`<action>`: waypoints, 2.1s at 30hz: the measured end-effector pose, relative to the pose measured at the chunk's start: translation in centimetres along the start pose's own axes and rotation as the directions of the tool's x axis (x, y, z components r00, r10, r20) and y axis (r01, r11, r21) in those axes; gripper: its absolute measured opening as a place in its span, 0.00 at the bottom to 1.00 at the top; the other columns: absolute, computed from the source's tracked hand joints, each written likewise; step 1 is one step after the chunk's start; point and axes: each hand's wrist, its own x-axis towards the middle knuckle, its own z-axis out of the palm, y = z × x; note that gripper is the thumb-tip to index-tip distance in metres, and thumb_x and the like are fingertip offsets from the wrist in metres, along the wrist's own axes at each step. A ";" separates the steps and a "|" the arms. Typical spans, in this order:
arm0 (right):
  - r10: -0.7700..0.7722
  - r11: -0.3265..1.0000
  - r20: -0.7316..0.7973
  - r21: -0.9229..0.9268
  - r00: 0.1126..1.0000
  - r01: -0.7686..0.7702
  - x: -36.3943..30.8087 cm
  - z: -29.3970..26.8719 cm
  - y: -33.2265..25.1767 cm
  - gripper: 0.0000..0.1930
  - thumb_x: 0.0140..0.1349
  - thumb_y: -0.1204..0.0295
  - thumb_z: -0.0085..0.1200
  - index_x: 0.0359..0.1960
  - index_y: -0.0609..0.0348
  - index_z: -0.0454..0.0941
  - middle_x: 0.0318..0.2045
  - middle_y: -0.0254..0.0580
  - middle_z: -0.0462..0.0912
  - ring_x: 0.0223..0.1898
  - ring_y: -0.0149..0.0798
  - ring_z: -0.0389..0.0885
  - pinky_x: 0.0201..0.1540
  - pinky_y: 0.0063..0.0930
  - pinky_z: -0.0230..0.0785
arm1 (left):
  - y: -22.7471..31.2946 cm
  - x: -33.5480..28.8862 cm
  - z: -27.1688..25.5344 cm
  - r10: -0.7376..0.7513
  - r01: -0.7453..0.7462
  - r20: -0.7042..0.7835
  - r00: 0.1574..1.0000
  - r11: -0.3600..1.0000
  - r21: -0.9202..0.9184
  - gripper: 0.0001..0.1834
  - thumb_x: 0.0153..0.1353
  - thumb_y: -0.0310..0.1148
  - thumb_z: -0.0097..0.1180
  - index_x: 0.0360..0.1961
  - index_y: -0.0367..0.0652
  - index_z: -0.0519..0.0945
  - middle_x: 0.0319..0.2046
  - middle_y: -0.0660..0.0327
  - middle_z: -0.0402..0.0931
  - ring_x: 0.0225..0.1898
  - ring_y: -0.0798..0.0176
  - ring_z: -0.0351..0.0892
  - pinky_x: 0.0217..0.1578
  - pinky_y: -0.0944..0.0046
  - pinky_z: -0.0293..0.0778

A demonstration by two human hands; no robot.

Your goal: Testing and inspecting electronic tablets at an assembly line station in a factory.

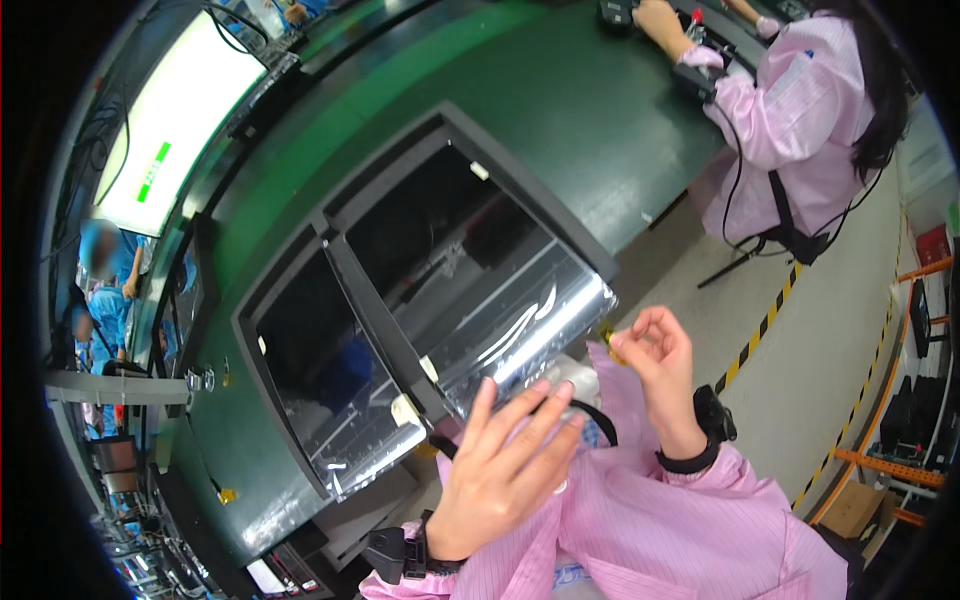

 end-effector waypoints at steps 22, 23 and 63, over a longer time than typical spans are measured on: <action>-0.019 0.998 0.102 0.065 0.995 0.012 2.1 -0.3 -0.1 0.12 0.52 0.83 0.58 0.36 0.64 0.68 0.32 0.39 0.75 0.35 0.29 0.78 0.40 0.19 0.73 | -2.3 6.2 6.7 -0.090 0.075 -0.155 0.984 0.992 -0.101 0.18 0.50 0.28 0.61 0.43 0.32 0.77 0.46 0.48 0.75 0.50 0.50 0.74 0.50 0.56 0.69; -0.028 0.997 0.107 0.069 0.994 0.020 2.3 -0.3 -0.3 0.12 0.52 0.83 0.58 0.36 0.64 0.68 0.32 0.39 0.75 0.35 0.29 0.78 0.40 0.19 0.73 | -2.4 6.1 6.8 -0.083 0.069 -0.161 0.983 0.993 -0.094 0.18 0.50 0.28 0.61 0.43 0.32 0.77 0.46 0.48 0.75 0.50 0.50 0.74 0.50 0.56 0.69; -0.171 0.298 0.765 -0.561 0.621 0.772 20.5 12.5 -1.6 0.29 0.46 0.59 0.64 0.49 0.60 0.71 0.51 0.40 0.64 0.52 0.47 0.58 0.57 0.38 0.54 | -23.2 -0.1 -15.8 -0.168 0.123 0.189 0.968 0.965 0.230 0.24 0.46 0.41 0.65 0.45 0.45 0.78 0.36 0.58 0.72 0.42 0.55 0.70 0.44 0.60 0.68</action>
